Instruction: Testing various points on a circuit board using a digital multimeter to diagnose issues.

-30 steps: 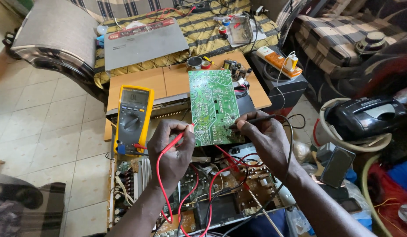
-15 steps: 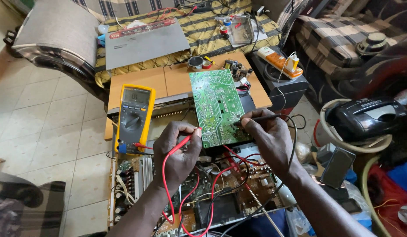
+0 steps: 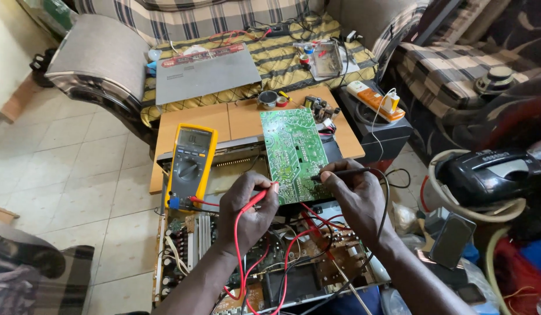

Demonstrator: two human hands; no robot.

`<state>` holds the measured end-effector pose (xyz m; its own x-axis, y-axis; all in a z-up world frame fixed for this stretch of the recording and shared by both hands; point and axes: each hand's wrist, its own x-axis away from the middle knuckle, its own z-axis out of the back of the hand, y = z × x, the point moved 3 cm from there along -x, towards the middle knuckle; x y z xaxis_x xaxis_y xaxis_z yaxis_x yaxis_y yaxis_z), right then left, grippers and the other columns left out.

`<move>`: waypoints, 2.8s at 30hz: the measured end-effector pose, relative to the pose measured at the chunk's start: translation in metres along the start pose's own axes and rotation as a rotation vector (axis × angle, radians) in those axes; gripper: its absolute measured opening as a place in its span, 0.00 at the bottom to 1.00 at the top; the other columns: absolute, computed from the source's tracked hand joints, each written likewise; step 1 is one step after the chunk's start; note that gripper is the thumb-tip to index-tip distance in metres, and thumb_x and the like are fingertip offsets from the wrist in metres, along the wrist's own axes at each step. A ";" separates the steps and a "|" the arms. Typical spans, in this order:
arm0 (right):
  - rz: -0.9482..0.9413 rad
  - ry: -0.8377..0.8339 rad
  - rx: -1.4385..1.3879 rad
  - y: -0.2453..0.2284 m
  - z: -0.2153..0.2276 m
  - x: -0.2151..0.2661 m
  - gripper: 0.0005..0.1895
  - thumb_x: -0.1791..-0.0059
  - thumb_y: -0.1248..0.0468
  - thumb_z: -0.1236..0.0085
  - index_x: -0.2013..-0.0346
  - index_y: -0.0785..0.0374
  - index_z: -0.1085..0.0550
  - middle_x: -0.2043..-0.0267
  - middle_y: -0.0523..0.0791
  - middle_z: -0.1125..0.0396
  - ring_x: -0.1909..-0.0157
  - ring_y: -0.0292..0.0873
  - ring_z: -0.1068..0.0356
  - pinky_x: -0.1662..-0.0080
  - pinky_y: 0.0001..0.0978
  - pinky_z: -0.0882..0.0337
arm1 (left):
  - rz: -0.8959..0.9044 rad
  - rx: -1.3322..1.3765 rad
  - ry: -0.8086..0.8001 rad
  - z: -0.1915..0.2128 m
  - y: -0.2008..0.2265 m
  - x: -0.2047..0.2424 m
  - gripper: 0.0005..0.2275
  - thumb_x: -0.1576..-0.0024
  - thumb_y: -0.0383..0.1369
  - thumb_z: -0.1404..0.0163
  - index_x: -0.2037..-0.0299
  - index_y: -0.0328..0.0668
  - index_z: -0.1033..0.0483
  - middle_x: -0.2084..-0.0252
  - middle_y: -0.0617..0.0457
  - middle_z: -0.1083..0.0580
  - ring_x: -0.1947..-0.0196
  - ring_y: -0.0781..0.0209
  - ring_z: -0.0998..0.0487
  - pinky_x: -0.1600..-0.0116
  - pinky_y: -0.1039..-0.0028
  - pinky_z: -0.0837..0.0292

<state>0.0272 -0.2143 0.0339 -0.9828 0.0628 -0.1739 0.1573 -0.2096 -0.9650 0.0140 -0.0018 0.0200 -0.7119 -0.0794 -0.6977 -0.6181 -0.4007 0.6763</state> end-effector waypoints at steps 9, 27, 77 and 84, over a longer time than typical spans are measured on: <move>0.010 0.210 0.028 0.002 0.002 0.008 0.12 0.47 0.56 0.43 0.56 0.59 0.19 0.68 0.52 0.24 0.61 0.47 0.28 0.53 0.43 0.31 | 0.094 0.034 0.070 -0.001 -0.001 0.000 0.05 0.44 0.29 0.41 0.67 0.40 0.24 0.72 0.46 0.22 0.69 0.56 0.17 0.61 0.67 0.19; -0.236 0.299 0.361 0.012 0.013 0.014 0.15 0.50 0.53 0.44 0.49 0.43 0.22 0.56 0.40 0.22 0.48 0.51 0.25 0.43 0.48 0.31 | 0.106 0.013 0.092 0.009 -0.002 -0.002 0.06 0.41 0.31 0.43 0.65 0.40 0.25 0.74 0.45 0.24 0.71 0.54 0.18 0.61 0.65 0.21; 0.337 0.087 0.320 -0.013 -0.041 0.024 0.17 0.45 0.47 0.50 0.47 0.44 0.21 0.61 0.41 0.22 0.47 0.49 0.26 0.43 0.44 0.30 | 0.165 0.045 0.065 0.018 -0.013 -0.004 0.06 0.40 0.33 0.43 0.63 0.41 0.25 0.73 0.46 0.24 0.71 0.56 0.20 0.61 0.65 0.22; 0.222 0.124 0.233 -0.023 -0.040 0.031 0.20 0.45 0.46 0.52 0.48 0.49 0.20 0.63 0.48 0.23 0.53 0.53 0.24 0.49 0.48 0.29 | 0.196 0.056 0.036 0.019 -0.010 -0.004 0.06 0.41 0.33 0.42 0.64 0.42 0.24 0.74 0.46 0.23 0.72 0.56 0.20 0.64 0.67 0.22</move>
<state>-0.0030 -0.1683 0.0427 -0.9057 0.1057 -0.4106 0.3254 -0.4474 -0.8330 0.0167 0.0198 0.0209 -0.8084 -0.1837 -0.5592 -0.4877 -0.3228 0.8111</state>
